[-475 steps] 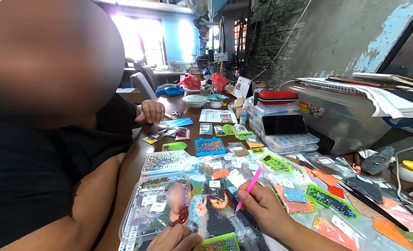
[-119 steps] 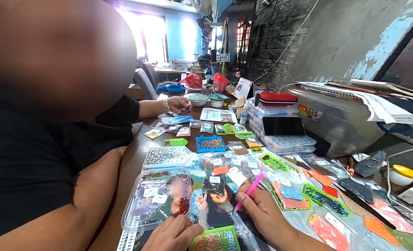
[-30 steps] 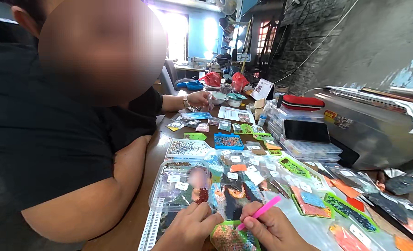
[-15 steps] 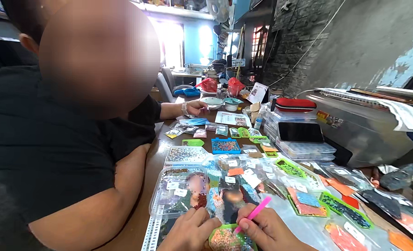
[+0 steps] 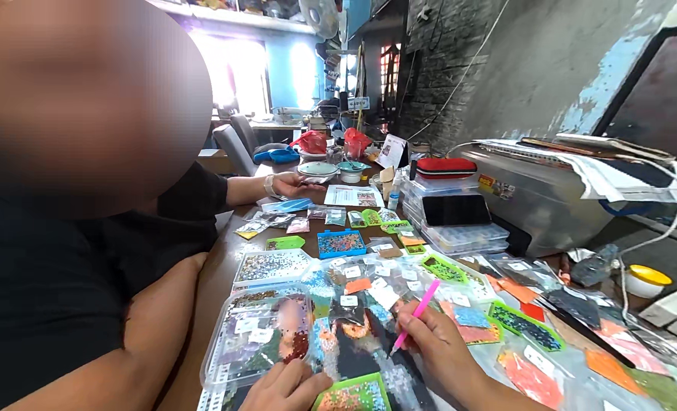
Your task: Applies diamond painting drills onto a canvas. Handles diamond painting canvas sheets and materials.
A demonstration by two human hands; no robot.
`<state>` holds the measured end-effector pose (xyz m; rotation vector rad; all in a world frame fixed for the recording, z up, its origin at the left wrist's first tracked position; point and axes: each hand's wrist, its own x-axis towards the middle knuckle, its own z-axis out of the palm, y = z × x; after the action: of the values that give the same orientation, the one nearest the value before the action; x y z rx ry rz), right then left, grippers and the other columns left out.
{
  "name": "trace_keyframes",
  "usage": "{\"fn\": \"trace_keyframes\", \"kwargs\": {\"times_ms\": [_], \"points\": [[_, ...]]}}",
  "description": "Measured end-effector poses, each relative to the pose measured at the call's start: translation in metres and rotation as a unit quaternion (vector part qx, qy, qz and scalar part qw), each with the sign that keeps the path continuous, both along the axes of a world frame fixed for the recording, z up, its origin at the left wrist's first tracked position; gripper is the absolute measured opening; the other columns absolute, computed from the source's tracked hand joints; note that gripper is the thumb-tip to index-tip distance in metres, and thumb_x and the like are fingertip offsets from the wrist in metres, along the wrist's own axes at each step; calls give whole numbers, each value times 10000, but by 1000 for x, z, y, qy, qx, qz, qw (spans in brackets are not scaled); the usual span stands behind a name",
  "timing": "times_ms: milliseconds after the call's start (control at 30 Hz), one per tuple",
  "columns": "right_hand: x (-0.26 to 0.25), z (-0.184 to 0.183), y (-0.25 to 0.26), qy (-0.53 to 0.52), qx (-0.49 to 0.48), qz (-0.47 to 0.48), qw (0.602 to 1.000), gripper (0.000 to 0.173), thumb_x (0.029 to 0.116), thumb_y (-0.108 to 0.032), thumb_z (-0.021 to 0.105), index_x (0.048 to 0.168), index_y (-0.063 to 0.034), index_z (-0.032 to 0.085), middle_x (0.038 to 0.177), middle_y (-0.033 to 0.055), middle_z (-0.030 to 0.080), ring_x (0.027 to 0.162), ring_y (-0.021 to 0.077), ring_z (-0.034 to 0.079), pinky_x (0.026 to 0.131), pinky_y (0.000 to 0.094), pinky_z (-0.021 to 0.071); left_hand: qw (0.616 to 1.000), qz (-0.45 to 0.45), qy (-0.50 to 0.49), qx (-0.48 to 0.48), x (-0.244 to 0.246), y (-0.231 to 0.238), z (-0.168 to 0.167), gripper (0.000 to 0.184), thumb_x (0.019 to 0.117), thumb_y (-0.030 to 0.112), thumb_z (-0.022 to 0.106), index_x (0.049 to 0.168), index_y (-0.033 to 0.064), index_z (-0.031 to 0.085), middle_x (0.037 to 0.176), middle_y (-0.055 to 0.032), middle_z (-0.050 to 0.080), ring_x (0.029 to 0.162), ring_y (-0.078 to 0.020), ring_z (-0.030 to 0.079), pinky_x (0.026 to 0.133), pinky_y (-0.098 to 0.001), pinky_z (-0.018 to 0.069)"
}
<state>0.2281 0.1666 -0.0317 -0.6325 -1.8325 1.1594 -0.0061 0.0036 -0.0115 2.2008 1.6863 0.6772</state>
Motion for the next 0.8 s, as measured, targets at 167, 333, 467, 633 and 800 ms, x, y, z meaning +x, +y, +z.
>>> {"fn": "trace_keyframes", "kwargs": {"times_ms": [167, 333, 467, 633, 800], "points": [[-3, -2, 1, -4, -22, -4, 1000, 227, 1024, -181, 465, 880, -125, 631, 764, -95, 608, 626, -28, 546, 574, 157, 466, 1000, 5, -9, -17, 0, -1, 3, 483, 891, 320, 774, 1267, 26, 697, 1118, -266, 663, 1017, -461, 637, 877, -599, 511], [-4, -3, 2, -16, -17, -21, 999, 241, 1031, -197, 460, 886, -120, 637, 760, -88, 601, 625, -26, 546, 574, 157, 466, 1000, 3, -4, -21, 0, -1, 4, 486, 897, 323, 769, 1273, 25, 694, 1106, -264, 659, 1000, -452, 634, 872, -584, 510], [-5, -3, 3, -29, -17, -24, 999, 236, 1030, -191, 461, 888, -119, 635, 746, -83, 598, 620, -16, 552, 576, 163, 471, 1000, 4, -3, -24, 0, -2, 4, 490, 901, 337, 765, 1279, 33, 691, 1111, -259, 659, 1004, -451, 632, 874, -584, 508], [-6, -4, 2, -24, -7, -20, 999, 227, 1024, -191, 473, 872, -124, 628, 742, -86, 596, 623, -23, 549, 576, 161, 467, 1000, 4, -1, -26, -1, -1, 4, 489, 902, 335, 764, 1276, 28, 692, 1113, -260, 658, 1006, -449, 632, 880, -580, 508], [-7, -6, 2, -18, 4, -16, 1000, 220, 1027, -199, 480, 883, -125, 629, 737, -96, 583, 616, -36, 534, 570, 146, 453, 1000, 3, -1, -22, -1, -1, 4, 484, 901, 330, 765, 1270, 26, 693, 1109, -260, 659, 1000, -449, 634, 872, -576, 511]]}}
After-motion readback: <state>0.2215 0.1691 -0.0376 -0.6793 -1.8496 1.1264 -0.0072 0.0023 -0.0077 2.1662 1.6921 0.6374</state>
